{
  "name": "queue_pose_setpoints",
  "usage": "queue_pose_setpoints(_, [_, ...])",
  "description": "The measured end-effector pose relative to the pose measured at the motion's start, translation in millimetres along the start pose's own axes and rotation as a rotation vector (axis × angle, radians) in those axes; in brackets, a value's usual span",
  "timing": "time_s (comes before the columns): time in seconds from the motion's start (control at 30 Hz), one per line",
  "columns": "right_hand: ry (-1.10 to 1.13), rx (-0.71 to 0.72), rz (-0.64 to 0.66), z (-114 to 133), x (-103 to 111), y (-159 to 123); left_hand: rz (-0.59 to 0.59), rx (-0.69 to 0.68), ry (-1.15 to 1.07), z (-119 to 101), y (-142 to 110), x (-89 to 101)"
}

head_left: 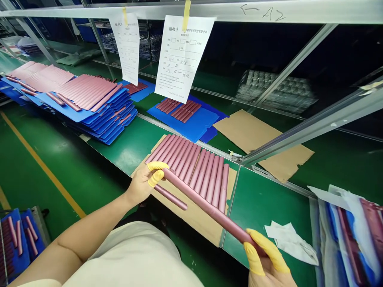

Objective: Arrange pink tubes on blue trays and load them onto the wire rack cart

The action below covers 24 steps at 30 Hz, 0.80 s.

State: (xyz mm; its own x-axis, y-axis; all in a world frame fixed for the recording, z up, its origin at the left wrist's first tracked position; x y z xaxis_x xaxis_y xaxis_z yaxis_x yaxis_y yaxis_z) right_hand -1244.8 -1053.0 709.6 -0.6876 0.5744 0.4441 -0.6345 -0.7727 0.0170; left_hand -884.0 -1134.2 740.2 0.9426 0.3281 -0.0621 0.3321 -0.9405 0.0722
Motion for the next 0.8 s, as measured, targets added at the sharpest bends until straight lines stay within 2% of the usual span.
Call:
queue_pose_setpoints(0.03, [-0.019,-0.052,0.01,-18,-6,4,0.005,0.028,0.081,16,1,1.4])
queue_pose_setpoints(0.1, [-0.034,-0.104,0.034,-56,-23,11,0.05,0.126,0.218,62,2,1.8])
queue_pose_setpoints(0.17, [-0.075,-0.024,0.087,-85,-45,13,0.108,0.224,0.361,118,-2,2.2])
queue_pose_setpoints(0.23, [-0.177,0.071,0.111,-111,-64,11,0.167,0.241,0.586,167,-8,3.6])
queue_pose_setpoints(0.3, [-0.247,0.109,0.103,-133,-78,7,0.212,0.226,0.763,203,-14,4.4])
queue_pose_setpoints(0.37, [-0.295,0.138,0.088,-148,-87,4,0.231,0.212,0.844,226,-17,4.3])
queue_pose_setpoints(0.47, [-0.358,0.213,0.068,-158,-98,2,0.248,0.16,0.918,239,-15,1.9])
queue_pose_setpoints(0.67, [-0.45,0.407,0.055,-160,-112,0,0.301,-0.031,1.031,231,-9,-10.3])
queue_pose_setpoints(0.73, [-0.459,0.465,0.053,-158,-113,-3,0.35,-0.105,1.032,230,-12,-19.6])
queue_pose_setpoints(0.8, [-0.462,0.515,0.049,-155,-114,-5,0.447,-0.214,1.013,229,-19,-33.9])
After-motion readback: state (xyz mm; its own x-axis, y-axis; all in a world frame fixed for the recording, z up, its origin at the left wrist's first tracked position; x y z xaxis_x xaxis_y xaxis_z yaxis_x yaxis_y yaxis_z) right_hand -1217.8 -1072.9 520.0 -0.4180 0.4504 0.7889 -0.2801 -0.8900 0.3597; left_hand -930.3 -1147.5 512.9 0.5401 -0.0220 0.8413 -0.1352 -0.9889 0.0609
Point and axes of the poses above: each hand's wrist, its own y-axis towards the middle knuckle, its own x-axis out of the back of the hand, z = x × y, the point moved 10 cm from there along y, towards the middle knuckle, and after that the axes turned 11 degrees about -z, right-handed, at the moved point
